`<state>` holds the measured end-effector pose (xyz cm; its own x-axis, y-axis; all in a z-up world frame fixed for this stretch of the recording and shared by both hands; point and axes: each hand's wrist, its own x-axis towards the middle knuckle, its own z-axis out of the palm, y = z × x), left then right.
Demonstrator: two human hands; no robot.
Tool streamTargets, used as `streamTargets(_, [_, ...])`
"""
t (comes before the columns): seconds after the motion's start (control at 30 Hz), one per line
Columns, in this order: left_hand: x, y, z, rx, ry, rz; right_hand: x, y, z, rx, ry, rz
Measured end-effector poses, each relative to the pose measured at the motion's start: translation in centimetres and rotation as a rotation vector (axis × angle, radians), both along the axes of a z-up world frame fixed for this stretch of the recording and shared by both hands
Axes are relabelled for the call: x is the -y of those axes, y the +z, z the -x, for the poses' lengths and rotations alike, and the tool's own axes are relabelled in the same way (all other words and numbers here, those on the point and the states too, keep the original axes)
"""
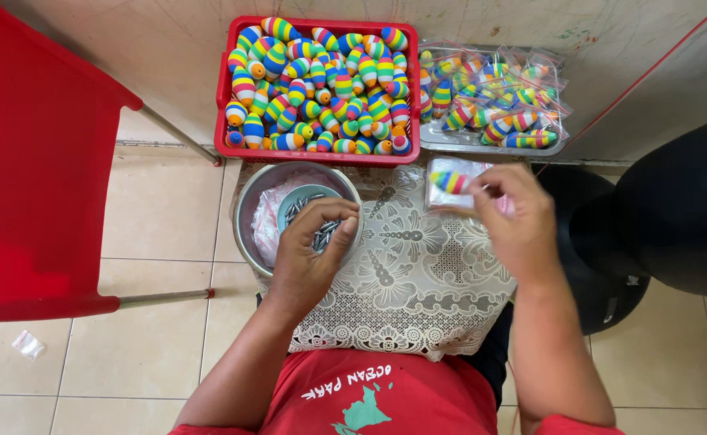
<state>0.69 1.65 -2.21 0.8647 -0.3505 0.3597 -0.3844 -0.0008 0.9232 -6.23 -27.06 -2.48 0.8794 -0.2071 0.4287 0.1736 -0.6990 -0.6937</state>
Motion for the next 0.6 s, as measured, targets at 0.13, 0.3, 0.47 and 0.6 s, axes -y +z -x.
streamTargets(0.13, [-0.9, -0.1, -0.1, -0.005, 0.034, -0.025, 6.9, 0.4, -2.7, 0.016, -0.118, 0.207])
streamTargets(0.3, [-1.0, -0.1, -0.1, -0.039, 0.045, -0.163, 11.7, -0.4, -6.9, -0.09, -0.102, 0.426])
streamTargets(0.47, [-0.7, -0.4, -0.6, -0.051, 0.05, -0.18, 11.1, -1.1, -10.1, -0.177, -0.003, 0.435])
streamTargets(0.6, [-0.5, -0.5, -0.9, -0.041, 0.033, -0.166, 9.8, -1.5, -12.8, -0.235, 0.095, 0.428])
